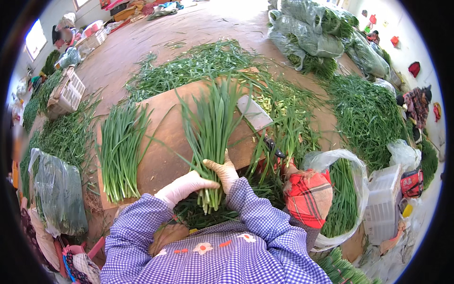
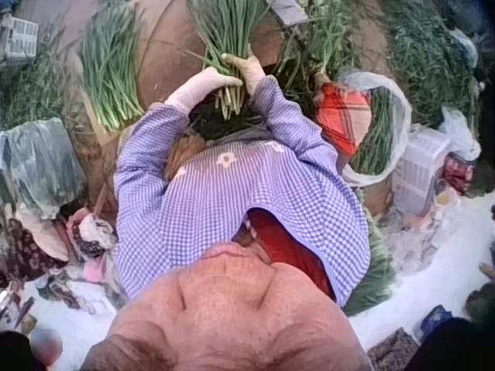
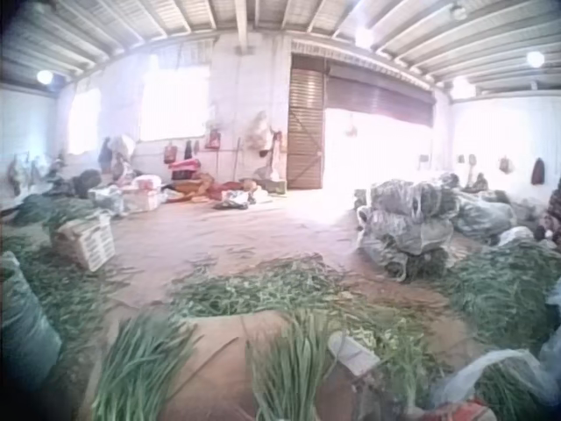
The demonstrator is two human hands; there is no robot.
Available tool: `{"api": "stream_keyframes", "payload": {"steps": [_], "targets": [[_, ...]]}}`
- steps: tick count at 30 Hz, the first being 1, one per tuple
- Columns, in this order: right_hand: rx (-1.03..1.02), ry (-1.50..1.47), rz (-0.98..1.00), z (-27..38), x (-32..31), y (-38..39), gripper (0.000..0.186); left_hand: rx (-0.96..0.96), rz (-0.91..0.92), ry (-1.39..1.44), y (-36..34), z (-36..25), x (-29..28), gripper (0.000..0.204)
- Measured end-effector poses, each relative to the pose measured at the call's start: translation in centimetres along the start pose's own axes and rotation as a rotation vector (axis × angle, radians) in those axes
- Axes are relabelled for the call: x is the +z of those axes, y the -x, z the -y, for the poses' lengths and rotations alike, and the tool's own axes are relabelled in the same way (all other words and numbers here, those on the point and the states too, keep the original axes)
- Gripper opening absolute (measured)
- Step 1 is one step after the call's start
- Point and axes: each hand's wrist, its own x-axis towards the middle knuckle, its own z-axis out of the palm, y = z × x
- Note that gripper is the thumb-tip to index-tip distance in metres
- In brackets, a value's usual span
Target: The person trims the ends of green onions using a knife on a wooden board, then bundles them with a rubber band. The trimmed onions are placed into a plastic bag. The person repeats this process with multiple bunches of green onions.
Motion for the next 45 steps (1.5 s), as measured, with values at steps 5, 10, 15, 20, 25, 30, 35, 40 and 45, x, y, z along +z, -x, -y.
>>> {"api": "stream_keyframes", "payload": {"steps": [5,10,15,20,25,30,35,40,45], "targets": [[-0.068,0.112,0.198,-0.6,-0.8,1.4,0.050,0.181,-0.104,-0.144,-1.8,2.4,0.6,0.050],[0.076,-0.023,0.177,-1.9,-2.0,1.6,0.064,-0.249,-0.337,-0.826,-0.9,0.7,4.6,0.085],[0.260,-0.339,0.136,-2.9,-2.7,1.2,0.045,-0.165,-0.264,-1.002,-0.2,0.2,5.0,0.098],[0.147,-0.316,0.002,-0.1,-1.7,2.7,0.042,0.297,-0.167,0.248,0.6,-1.7,2.0,0.109],[-0.340,-0.100,0.151,4.8,0.7,3.9,0.067,0.549,0.022,0.455,0.5,-5.5,0.9,0.107],[-0.502,0.112,0.247,10.0,4.8,5.7,0.059,0.850,0.002,0.348,1.0,-8.0,0.8,0.125],[-0.575,0.479,0.415,5.9,-0.8,-1.7,0.059,0.869,-0.234,-0.026,-2.3,-5.9,-0.5,0.111],[0.053,-0.342,0.476,2.0,0.0,-4.3,0.042,0.646,-0.312,-0.197,-4.0,-1.8,-1.4,0.076],[0.003,-0.289,0.439,6.9,2.3,-0.3,0.038,0.591,-0.314,-0.250,-4.5,-1.7,-0.7,0.059]]}}
